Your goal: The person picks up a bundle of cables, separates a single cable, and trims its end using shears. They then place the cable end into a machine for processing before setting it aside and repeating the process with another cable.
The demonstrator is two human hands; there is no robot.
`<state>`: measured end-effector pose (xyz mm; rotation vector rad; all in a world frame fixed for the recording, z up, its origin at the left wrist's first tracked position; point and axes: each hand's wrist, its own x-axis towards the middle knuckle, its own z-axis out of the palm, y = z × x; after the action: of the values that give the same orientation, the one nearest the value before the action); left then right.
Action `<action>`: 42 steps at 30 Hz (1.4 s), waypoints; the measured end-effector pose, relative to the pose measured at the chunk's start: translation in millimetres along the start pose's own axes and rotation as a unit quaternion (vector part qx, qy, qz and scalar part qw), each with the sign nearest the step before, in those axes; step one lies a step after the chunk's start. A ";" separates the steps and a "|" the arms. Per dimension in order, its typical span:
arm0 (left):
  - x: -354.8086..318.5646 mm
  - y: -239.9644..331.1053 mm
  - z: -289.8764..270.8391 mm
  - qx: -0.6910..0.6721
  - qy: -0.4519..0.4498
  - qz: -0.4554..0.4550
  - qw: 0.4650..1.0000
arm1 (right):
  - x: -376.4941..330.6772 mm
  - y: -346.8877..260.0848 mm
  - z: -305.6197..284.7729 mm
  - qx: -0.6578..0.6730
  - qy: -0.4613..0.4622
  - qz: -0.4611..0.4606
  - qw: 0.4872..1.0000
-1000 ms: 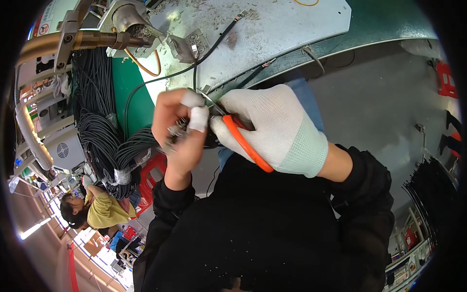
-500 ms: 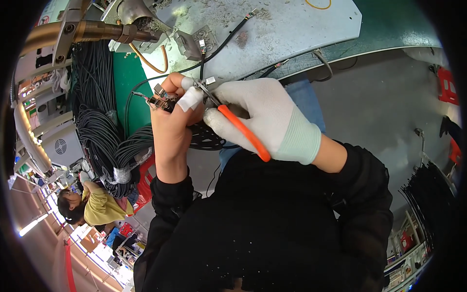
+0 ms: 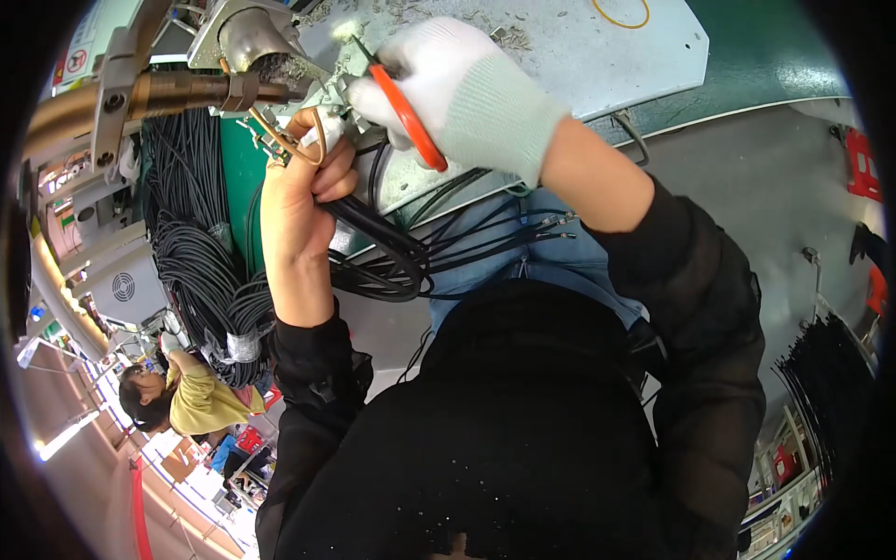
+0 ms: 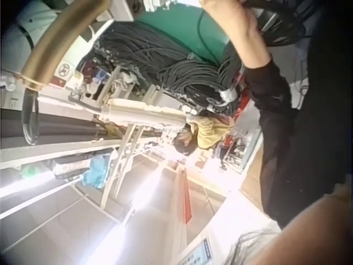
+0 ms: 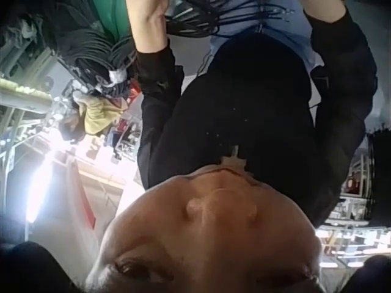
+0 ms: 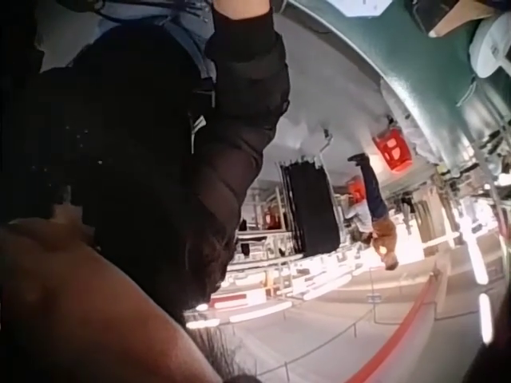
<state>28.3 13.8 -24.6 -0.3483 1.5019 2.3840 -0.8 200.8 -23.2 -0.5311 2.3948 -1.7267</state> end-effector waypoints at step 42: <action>18.4 21.0 -24.8 0.303 -0.059 0.027 0.951 | 24.5 0.7 -6.7 0.147 -0.136 0.152 0.968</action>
<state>4.4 -14.9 -24.3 -0.0198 2.0899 1.8063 -25.7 198.0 -19.5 -0.3127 1.8771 -1.7013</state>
